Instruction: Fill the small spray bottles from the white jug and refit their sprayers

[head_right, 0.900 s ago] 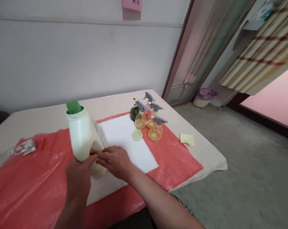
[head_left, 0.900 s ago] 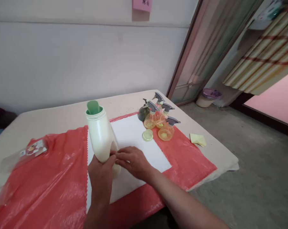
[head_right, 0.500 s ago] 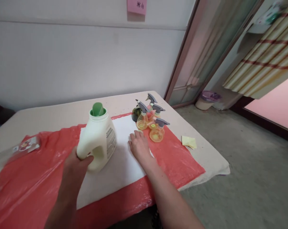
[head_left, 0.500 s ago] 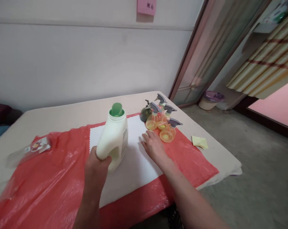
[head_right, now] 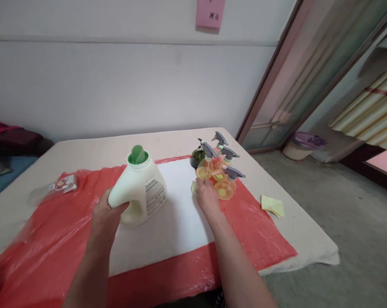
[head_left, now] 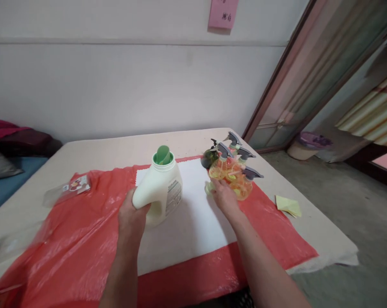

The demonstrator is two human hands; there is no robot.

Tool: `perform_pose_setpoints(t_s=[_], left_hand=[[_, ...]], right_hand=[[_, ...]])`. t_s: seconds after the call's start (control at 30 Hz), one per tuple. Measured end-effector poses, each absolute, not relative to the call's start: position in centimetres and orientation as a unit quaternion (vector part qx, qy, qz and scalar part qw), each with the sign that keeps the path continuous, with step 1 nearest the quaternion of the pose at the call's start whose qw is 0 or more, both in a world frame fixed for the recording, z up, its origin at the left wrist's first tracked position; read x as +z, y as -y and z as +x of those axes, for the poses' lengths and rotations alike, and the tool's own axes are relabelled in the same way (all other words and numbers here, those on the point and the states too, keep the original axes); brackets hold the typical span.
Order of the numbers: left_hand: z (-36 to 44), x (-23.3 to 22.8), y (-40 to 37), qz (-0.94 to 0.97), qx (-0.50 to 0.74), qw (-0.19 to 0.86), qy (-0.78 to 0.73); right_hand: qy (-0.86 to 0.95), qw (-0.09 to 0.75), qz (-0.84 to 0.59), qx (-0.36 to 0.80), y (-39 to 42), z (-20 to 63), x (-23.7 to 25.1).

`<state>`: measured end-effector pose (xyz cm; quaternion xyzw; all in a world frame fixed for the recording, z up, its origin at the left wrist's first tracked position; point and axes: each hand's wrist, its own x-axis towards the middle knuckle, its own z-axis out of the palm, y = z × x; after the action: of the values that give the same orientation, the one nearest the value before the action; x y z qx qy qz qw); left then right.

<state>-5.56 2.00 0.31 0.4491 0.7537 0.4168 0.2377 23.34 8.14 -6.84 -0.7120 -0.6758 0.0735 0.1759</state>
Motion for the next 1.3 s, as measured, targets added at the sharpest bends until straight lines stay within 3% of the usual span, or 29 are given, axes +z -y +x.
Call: perform_pose_setpoints(t_s=[0.13, 0.3, 0.4, 0.47, 0.77, 1.0, 1.17, 1.3], left_hand=[[-5.6, 0.4, -2.0, 0.47, 0.455, 0.251, -0.713], [-4.2, 0.6, -1.3, 0.53, 0.457, 0.223, -0.679], [-3.5, 0.3, -0.8, 0.55, 0.462, 0.194, -0.669], [-3.2, 0.0, -0.5, 0.567, 0.466, 0.166, -0.659], [-2.4, -0.2, 0.0, 0.649, 0.444, 0.092, -0.611], [-2.2, -0.1, 0.2, 0.659, 0.437, 0.068, -0.608], [-2.2, 0.0, 0.2, 0.643, 0.436, 0.072, -0.626], [-2.1, 0.2, 0.2, 0.641, 0.434, 0.062, -0.63]], right_hand=[[0.678, 0.263, -0.684, 0.062, -7.4, 22.7, -3.3], [0.643, 0.571, -0.508, 0.045, -3.4, 21.3, 3.3], [0.6, 0.65, -0.465, 0.042, -0.8, 20.4, 6.0], [0.613, 0.641, -0.46, 0.04, 0.2, 20.1, 6.9], [0.735, 0.457, -0.499, 0.05, 0.2, 21.9, 7.8], [0.629, 0.488, -0.605, 0.017, -0.5, 21.4, 6.9], [0.659, 0.551, -0.475, 0.193, -0.3, 21.0, 6.7], [0.626, 0.585, -0.497, 0.137, -0.6, 19.7, 6.0]])
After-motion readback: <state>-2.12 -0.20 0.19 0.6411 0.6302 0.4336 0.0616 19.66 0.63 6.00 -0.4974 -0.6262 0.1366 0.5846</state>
